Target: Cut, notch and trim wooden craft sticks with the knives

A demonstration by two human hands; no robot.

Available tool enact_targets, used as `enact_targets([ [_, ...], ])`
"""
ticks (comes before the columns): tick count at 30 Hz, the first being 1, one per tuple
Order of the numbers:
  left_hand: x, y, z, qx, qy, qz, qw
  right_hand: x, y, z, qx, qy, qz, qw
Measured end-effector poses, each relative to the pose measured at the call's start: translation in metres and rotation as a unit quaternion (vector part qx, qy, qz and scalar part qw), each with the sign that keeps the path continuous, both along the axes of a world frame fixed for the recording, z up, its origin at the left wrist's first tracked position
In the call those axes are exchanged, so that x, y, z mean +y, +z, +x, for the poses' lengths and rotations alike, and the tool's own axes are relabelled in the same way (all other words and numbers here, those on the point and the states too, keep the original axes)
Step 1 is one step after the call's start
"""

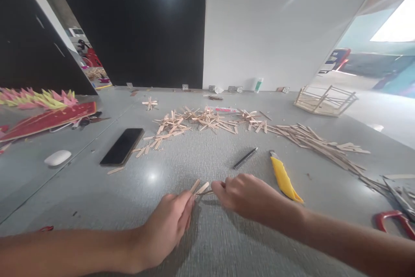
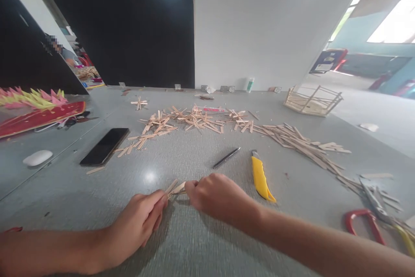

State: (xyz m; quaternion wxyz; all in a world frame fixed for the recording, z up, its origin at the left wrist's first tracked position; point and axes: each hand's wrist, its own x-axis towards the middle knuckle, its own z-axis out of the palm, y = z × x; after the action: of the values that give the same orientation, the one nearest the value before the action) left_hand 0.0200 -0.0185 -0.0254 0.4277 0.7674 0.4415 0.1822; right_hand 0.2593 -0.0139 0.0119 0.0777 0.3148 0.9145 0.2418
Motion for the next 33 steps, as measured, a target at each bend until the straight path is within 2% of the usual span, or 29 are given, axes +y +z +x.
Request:
enact_targets([
  [3,0.0,-0.001,-0.001,0.006,0.007,-0.003,1.0,0.012,0.003,0.006,-0.014,0.027,-0.033,0.999],
  [5,-0.001,-0.002,-0.001,0.005,0.005,-0.015,1.0,0.0,0.007,-0.005,-0.023,0.0,-0.029,0.999],
  [8,0.0,-0.005,-0.001,0.0,0.0,-0.027,1.0,-0.028,0.011,-0.03,-0.032,-0.075,-0.003,0.997],
  [10,0.0,-0.005,-0.001,-0.002,0.002,-0.028,1.0,-0.033,0.011,-0.035,-0.031,-0.09,-0.003,0.995],
  [15,-0.001,0.0,0.0,0.004,0.005,-0.023,1.0,0.006,0.008,-0.004,-0.017,-0.014,-0.062,0.998],
  [17,-0.002,0.0,0.0,0.007,0.005,-0.015,1.0,0.008,0.005,-0.001,-0.015,-0.01,-0.074,0.997],
  [22,-0.002,-0.006,-0.003,-0.002,-0.015,-0.002,1.0,-0.039,0.0,-0.038,-0.009,-0.152,-0.018,0.988],
  [23,-0.001,-0.006,-0.003,-0.003,-0.016,-0.002,1.0,-0.044,0.0,-0.043,-0.007,-0.159,-0.016,0.987],
  [25,-0.001,-0.006,-0.003,-0.002,-0.014,-0.007,1.0,-0.041,0.002,-0.041,0.002,-0.129,-0.024,0.991],
  [30,-0.001,-0.001,-0.001,0.01,-0.01,-0.01,1.0,0.007,0.005,-0.002,0.022,-0.004,-0.071,0.997],
  [33,-0.001,-0.002,0.0,0.015,-0.01,-0.002,1.0,0.004,0.001,-0.004,0.031,0.001,-0.07,0.997],
])
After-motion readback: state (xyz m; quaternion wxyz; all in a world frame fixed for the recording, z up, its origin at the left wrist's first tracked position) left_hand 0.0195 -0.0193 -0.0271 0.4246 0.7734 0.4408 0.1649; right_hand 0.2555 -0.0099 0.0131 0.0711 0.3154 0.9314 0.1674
